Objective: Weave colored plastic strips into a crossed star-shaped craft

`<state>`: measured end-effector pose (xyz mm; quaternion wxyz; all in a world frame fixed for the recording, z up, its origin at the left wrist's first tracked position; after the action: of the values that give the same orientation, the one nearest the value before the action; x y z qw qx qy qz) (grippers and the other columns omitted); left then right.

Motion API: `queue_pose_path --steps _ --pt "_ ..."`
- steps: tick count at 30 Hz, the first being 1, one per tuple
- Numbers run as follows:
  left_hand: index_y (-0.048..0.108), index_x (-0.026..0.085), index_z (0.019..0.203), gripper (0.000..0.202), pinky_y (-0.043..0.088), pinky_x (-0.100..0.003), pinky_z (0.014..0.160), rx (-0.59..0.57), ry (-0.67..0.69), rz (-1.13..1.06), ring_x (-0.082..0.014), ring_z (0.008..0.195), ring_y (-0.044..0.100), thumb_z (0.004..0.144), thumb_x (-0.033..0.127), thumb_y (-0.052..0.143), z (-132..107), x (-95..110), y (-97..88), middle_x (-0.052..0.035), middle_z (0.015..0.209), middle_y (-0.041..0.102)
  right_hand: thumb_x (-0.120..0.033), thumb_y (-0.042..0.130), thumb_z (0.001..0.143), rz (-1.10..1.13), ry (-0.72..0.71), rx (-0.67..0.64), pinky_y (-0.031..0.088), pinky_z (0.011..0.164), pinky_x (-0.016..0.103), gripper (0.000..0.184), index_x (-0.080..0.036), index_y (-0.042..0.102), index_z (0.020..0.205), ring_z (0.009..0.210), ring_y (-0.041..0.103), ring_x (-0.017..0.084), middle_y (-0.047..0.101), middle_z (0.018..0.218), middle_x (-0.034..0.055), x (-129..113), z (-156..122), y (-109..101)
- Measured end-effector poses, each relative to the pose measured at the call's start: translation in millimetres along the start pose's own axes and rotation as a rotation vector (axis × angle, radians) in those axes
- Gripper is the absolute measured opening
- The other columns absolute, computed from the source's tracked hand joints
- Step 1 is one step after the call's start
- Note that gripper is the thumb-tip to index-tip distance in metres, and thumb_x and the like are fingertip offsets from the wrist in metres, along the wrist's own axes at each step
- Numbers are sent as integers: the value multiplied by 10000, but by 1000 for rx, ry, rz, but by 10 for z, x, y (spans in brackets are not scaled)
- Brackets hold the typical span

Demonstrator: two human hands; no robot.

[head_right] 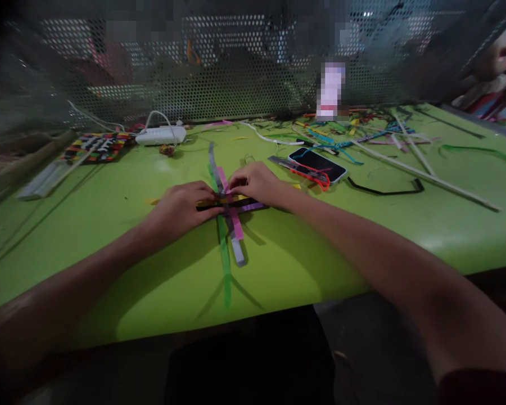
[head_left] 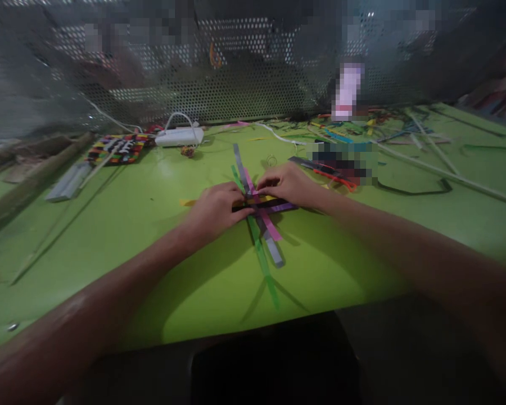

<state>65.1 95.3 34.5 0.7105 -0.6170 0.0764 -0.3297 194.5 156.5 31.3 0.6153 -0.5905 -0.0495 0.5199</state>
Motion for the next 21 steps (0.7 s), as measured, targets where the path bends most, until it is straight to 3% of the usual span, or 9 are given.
queue_pose_path --steps 6,10,14,16,21 --pt "914 202 1159 165 622 -394 903 24 -36 -7 -275 1015 762 1024 254 834 -24 -21 -28 -109 1168 786 -153 766 1002 -33 -59 -19 549 893 324 153 -190 910 1036 921 774 207 874 1001 70 -36 11 75" --pt "912 199 1142 166 636 -431 984 4 -19 1 -284 1067 764 1047 259 790 -22 -13 -1 -121 1250 794 -97 749 984 -116 -89 8 556 941 348 195 -194 893 1071 979 761 222 866 1040 76 -63 20 145" --pt "905 160 1106 161 618 -473 1047 -50 -15 49 -330 1132 765 1042 226 773 -13 -9 35 -140 1177 828 -190 794 1011 -78 -128 13 570 989 361 143 -184 883 1122 1052 774 239 866 1129 97 -146 24 82" --pt "901 145 1108 164 619 -458 1003 -59 -36 63 -324 1085 767 1037 214 771 -11 -13 27 -142 1137 826 -224 809 1011 -91 -101 -43 570 955 344 158 -172 887 1137 1019 782 235 869 1124 101 -151 33 15" --pt "893 129 1122 185 604 -412 891 -79 -67 98 -296 993 747 1065 224 745 -8 19 28 -127 1050 790 -75 746 941 -209 107 -222 548 813 298 253 -141 904 1129 885 781 214 876 1022 93 12 31 -112"
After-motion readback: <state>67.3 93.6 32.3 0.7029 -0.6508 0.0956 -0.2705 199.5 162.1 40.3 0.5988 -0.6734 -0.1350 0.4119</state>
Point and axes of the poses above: each hand's wrist, its own z-axis towards the middle knuckle, its own y-axis out of the palm, x = y × z, the point moved 10 cm from there along z, towards the middle knuckle
